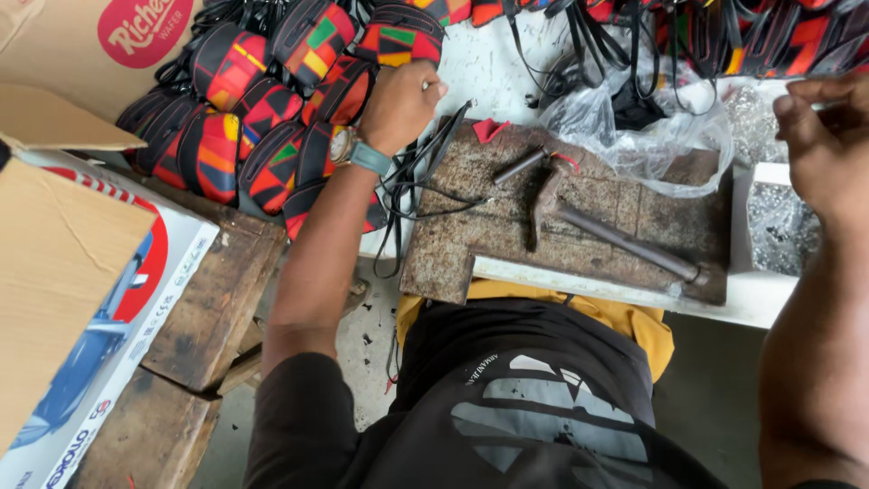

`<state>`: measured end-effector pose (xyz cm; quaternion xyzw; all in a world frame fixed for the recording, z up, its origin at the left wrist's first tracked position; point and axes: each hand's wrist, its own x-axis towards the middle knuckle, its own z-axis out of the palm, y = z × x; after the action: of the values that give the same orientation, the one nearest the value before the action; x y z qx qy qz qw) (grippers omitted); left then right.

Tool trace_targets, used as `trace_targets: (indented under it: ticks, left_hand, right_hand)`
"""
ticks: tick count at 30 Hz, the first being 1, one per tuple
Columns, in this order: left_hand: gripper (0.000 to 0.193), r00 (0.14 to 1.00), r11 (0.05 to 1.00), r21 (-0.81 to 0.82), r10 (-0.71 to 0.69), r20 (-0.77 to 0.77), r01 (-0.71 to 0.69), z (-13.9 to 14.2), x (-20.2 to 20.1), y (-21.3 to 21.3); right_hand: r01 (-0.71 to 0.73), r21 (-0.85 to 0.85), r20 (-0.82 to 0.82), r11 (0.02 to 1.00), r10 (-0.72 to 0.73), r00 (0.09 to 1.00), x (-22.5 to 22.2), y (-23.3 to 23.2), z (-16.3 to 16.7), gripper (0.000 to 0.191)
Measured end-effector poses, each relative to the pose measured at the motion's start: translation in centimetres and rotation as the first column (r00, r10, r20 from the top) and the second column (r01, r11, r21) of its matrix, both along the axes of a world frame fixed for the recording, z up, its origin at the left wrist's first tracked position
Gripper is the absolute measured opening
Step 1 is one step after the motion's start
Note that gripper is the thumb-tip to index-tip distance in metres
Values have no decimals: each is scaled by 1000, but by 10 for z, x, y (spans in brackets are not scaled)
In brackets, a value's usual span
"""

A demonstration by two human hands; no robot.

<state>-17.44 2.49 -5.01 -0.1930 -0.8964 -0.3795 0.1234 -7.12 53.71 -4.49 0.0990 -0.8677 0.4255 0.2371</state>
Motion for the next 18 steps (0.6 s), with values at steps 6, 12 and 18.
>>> trace_targets:
  ticks: [6,12,18]
  left_hand:
    - [26,941,989,-139,0,-338,-50,-32,7,38]
    - [11,997,997,-27,69,-13,-70,-20,-8,61]
    - [15,997,883,463,-69,-45,82,5,11,59]
  right_hand:
    - [18,72,-11,997,-18,1000,32,-6,18,6]
    - [-49,451,-1,891,56,998,-39,-68,16,8]
    - [-37,771,98,636,-61,993,-94,-94,-13,25]
